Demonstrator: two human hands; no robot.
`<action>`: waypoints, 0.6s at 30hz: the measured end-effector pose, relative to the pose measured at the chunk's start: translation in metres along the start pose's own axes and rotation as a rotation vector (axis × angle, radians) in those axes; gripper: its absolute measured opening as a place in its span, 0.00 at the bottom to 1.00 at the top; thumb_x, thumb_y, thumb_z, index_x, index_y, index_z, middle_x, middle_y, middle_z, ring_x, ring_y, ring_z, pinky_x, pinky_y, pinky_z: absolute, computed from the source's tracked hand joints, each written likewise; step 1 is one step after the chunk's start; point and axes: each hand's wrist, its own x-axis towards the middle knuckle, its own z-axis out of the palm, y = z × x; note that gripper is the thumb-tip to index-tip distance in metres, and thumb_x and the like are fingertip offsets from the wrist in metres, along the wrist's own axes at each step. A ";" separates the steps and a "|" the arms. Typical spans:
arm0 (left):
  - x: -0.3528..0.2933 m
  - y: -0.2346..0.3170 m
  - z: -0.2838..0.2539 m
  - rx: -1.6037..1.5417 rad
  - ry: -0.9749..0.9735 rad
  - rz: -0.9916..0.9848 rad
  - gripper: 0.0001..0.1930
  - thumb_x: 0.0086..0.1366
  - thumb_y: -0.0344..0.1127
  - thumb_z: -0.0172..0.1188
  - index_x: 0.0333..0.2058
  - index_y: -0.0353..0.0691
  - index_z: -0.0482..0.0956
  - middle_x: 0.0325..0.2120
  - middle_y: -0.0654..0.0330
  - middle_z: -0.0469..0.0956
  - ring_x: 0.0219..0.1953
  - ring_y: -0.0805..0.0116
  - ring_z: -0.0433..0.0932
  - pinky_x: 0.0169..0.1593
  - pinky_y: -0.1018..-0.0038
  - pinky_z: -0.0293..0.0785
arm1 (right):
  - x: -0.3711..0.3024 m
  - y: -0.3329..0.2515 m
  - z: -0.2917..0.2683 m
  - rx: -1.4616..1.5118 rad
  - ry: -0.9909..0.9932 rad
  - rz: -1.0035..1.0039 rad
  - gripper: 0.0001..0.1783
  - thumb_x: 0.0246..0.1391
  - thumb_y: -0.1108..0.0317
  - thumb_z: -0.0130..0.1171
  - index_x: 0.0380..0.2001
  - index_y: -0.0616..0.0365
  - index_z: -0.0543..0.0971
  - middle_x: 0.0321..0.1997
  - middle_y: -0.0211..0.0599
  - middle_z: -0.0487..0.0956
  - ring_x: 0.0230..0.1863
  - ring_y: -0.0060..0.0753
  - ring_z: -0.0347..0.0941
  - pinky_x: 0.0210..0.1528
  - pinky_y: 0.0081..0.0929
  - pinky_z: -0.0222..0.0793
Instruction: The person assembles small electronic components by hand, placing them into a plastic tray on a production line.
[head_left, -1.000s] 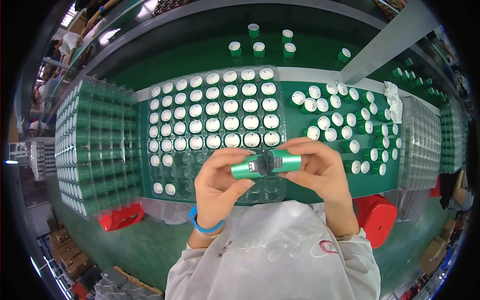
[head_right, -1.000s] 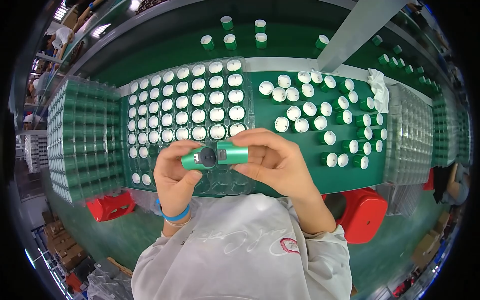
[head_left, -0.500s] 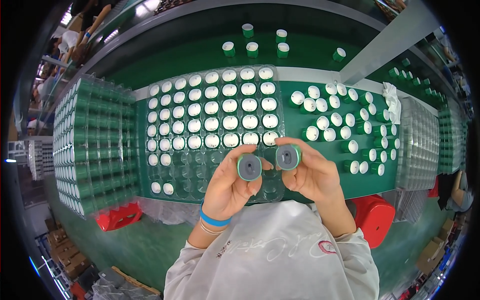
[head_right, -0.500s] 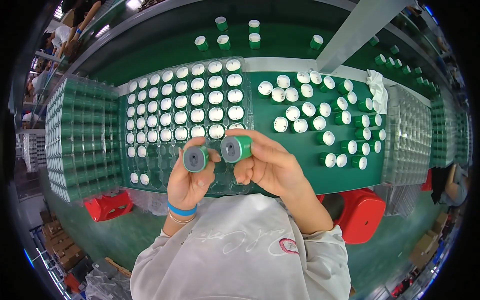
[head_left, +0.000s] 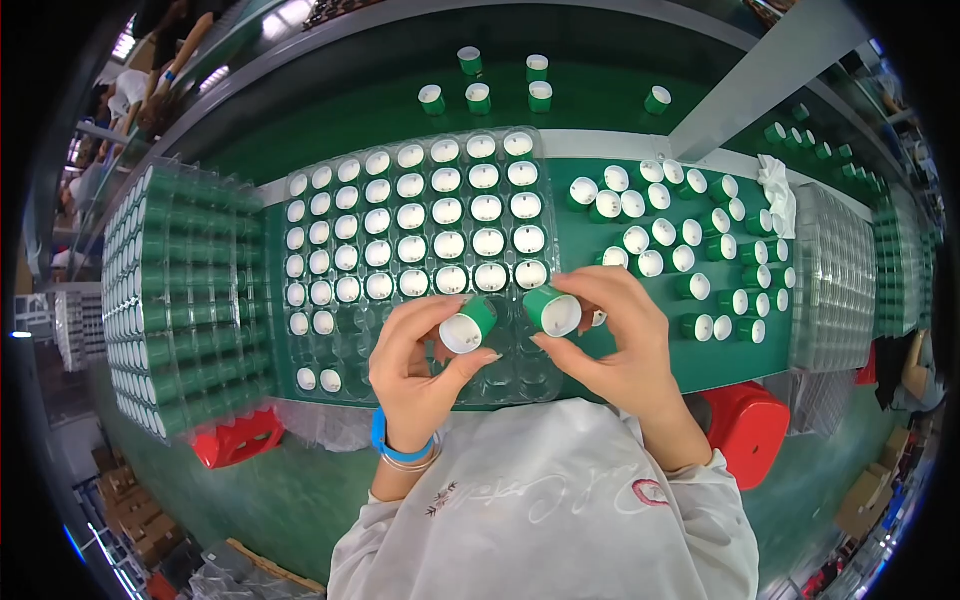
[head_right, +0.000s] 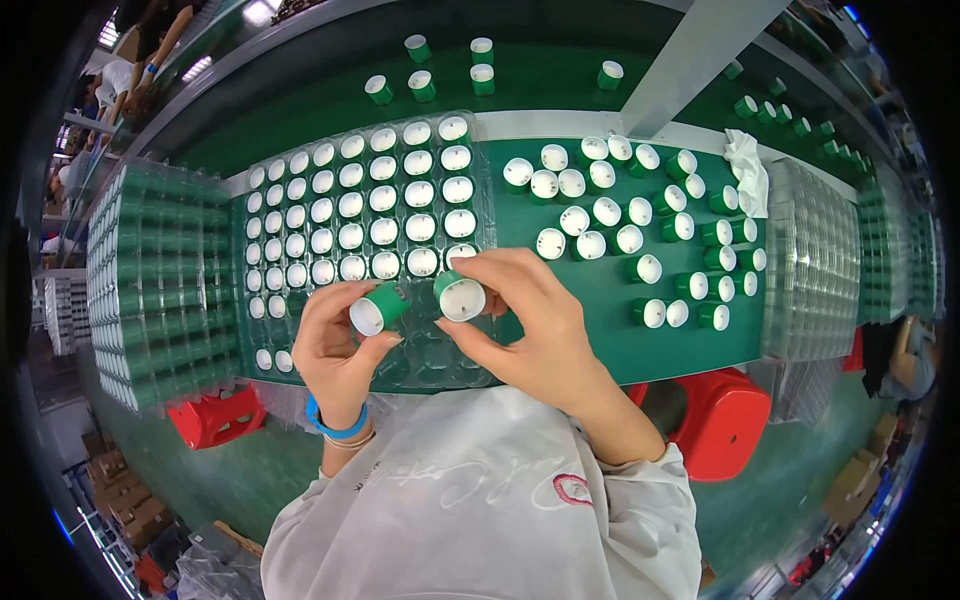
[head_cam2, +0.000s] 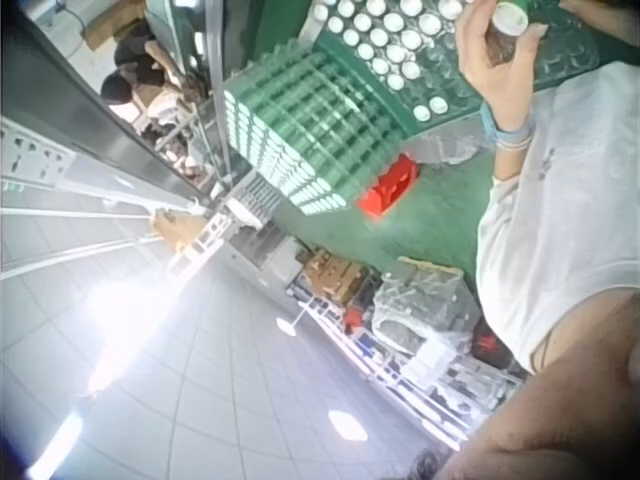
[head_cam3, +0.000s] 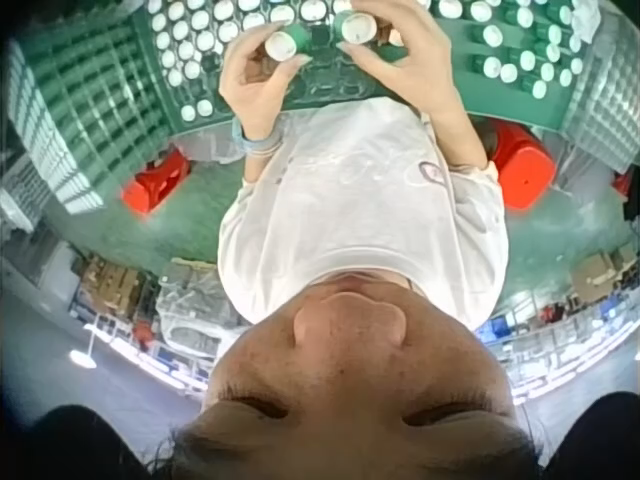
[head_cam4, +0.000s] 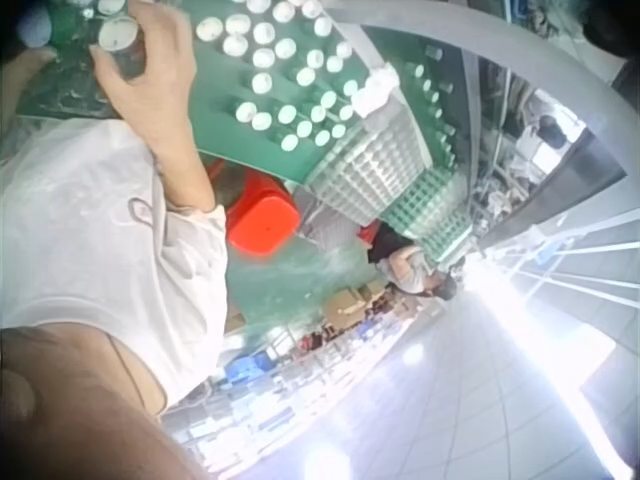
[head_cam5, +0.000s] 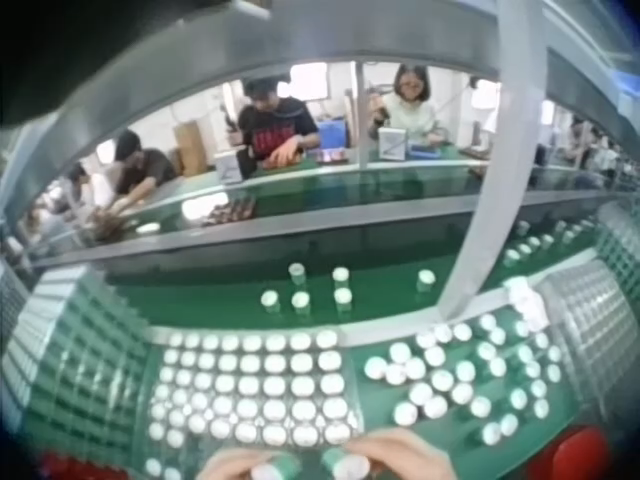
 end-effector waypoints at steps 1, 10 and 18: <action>0.000 0.001 0.000 0.000 -0.001 0.000 0.24 0.42 0.23 0.66 0.41 0.30 0.69 0.38 0.53 0.69 0.39 0.65 0.73 0.40 0.76 0.71 | 0.001 0.000 0.000 -0.066 0.008 -0.042 0.25 0.32 0.79 0.65 0.39 0.60 0.73 0.41 0.37 0.71 0.29 0.20 0.68 0.26 0.16 0.64; 0.000 0.013 -0.001 0.199 0.013 -0.018 0.25 0.39 0.24 0.68 0.41 0.31 0.72 0.37 0.56 0.69 0.36 0.68 0.72 0.36 0.78 0.70 | 0.001 0.003 0.005 0.252 -0.049 0.135 0.23 0.33 0.84 0.62 0.38 0.63 0.73 0.45 0.41 0.68 0.37 0.27 0.71 0.33 0.19 0.71; -0.002 0.011 -0.008 0.261 0.037 0.114 0.23 0.39 0.25 0.68 0.39 0.34 0.74 0.35 0.57 0.72 0.33 0.70 0.72 0.31 0.79 0.69 | 0.011 -0.001 0.010 0.075 -0.119 0.044 0.24 0.33 0.80 0.64 0.39 0.60 0.73 0.40 0.37 0.71 0.29 0.20 0.69 0.26 0.14 0.66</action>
